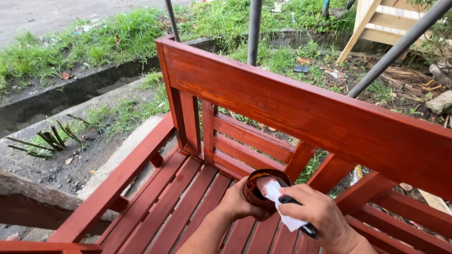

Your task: The person applies reddish-brown wood stain to a slatted wooden bench using a brush, holding a container of stain in one hand. They brush the backrest rails and vertical slats, dipping the brush into the container as they coat different sections of the bench.

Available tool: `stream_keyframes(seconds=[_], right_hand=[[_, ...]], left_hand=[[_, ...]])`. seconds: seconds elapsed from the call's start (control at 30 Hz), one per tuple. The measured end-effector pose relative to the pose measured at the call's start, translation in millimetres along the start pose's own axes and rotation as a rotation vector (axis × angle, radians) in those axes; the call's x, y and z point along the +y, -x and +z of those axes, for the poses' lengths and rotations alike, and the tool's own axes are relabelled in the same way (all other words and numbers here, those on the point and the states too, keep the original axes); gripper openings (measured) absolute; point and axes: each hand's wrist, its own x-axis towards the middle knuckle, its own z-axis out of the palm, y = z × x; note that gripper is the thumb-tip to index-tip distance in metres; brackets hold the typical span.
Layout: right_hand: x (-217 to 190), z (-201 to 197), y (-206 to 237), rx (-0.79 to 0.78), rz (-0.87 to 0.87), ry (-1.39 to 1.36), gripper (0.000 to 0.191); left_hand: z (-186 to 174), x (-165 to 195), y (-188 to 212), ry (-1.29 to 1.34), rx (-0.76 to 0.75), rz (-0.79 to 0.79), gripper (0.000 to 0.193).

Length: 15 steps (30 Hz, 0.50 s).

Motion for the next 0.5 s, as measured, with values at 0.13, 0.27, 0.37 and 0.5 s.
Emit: stream_keyframes(seconds=[0.13,0.27,0.37,0.5], right_hand=[[12.9,2.6,-4.1,0.029,-0.012,-0.002,0.033],[27.4,22.2,-8.9,0.32,0.275,-0.392,0.02],[38.9,46.9,-29.2,0.646,0.505,-0.574,0.012],[48.1,91.8,-82.7,0.871,0.559,-1.101,0.018]], left_hand=[[-25.7,14.8,-7.1,-0.016,-0.082,-0.092,0.106],[-58.7,31.8,-16.0,-0.037,-0.107,0.024,0.106],[-88.8,37.1,-14.5,-0.022,-0.005,0.075,0.105],[-135.5,34.3,-3.1,-0.137,0.224,0.154,0.104]])
